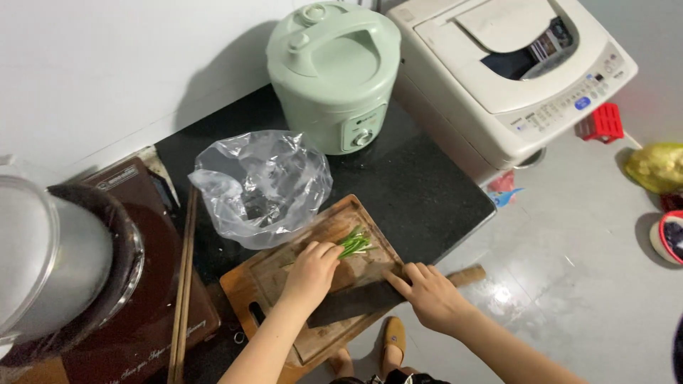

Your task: The person washes scallions in a green water-filled basin, rubbing and rinsing the stalks, then rinses them under the tap. They carry the scallions to a cutting board on the counter, chop them with a knife, and then tend lidded pots on the portable stoves.

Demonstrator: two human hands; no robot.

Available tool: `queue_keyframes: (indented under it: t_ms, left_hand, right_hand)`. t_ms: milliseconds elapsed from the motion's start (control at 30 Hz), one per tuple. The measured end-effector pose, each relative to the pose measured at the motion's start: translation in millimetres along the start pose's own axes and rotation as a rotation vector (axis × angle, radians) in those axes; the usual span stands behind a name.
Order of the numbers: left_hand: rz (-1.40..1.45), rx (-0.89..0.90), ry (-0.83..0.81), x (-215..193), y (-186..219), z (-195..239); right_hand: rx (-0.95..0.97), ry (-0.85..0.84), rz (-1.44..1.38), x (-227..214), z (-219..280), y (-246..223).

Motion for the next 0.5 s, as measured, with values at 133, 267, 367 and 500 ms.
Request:
queue_keyframes:
  t_ms: [133,267,367,500]
  left_hand:
    - [0.079,-0.08,0.05,-15,0,2]
    - [0.038,-0.161,0.006,-9,-5,11]
    - [-0.021,-0.206,0.026,-13,0,24]
    - [-0.122,-0.117,0.164,-31,2,30]
  right_hand:
    - [0.171,-0.04,-0.152,9,43,8]
    - [0.454,-0.046,-0.301,6,108,16]
    - [0.636,0.002,-0.459,49,150,36]
    - [0.904,-0.013,-0.583,57,134,35]
Point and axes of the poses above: each hand's wrist, its own z-axis away from the middle knuckle, its own x-axis out of the palm, y = z × x, the point moved 9 cm from there along -z, towards the middle knuckle, and after that the axes turned 14 degrees about y, right-handed, at the moved point
